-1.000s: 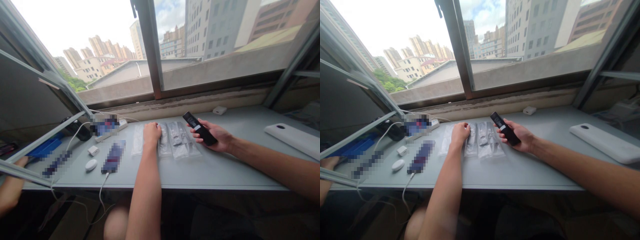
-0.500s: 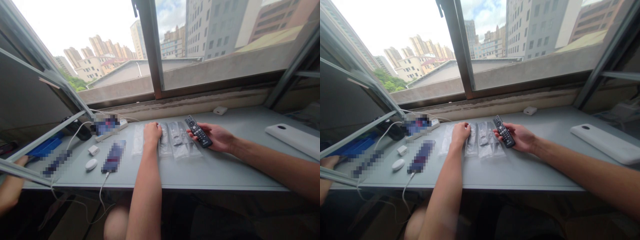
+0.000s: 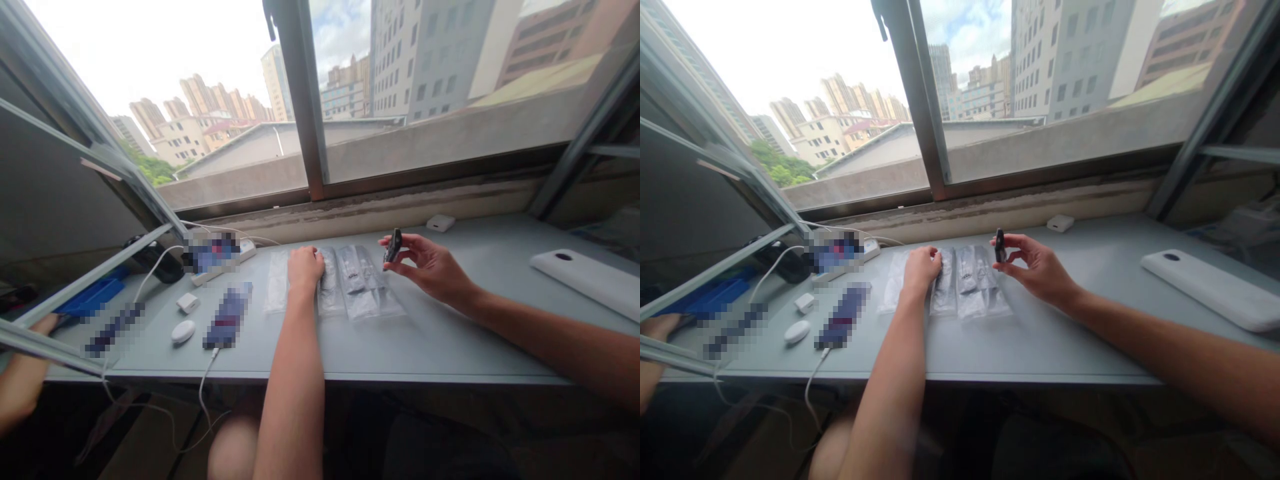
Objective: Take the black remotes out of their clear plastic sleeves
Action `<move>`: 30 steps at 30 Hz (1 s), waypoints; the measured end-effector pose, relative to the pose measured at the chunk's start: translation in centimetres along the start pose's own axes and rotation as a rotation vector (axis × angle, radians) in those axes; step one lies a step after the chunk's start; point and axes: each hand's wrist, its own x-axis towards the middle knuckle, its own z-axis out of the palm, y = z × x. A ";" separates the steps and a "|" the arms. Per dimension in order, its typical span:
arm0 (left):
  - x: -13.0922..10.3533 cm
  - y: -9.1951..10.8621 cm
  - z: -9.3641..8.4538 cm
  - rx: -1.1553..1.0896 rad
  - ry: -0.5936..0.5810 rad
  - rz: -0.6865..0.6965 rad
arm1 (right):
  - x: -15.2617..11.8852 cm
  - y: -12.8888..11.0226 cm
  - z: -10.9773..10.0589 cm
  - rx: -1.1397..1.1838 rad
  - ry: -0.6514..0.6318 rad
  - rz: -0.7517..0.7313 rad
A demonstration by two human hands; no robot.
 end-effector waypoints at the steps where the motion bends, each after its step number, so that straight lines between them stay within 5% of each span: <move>1: 0.0 0.0 0.0 0.001 0.000 -0.002 | -0.2 -0.1 0.1 -0.041 -0.001 -0.042; 9: -0.1 0.2 -0.2 0.004 -0.006 -0.008 | -0.4 -1.4 0.1 -0.237 -0.081 -0.246; 15: 0.0 0.1 0.0 0.010 0.003 0.002 | -0.5 -1.2 -0.2 -0.293 -0.039 -0.128; 26: 0.2 -0.1 0.1 0.004 0.002 0.005 | 0.2 -0.9 0.2 0.296 -0.044 0.575; 30: 0.1 -0.1 0.0 0.013 0.002 0.008 | 0.8 -0.6 -0.1 0.526 -0.115 0.687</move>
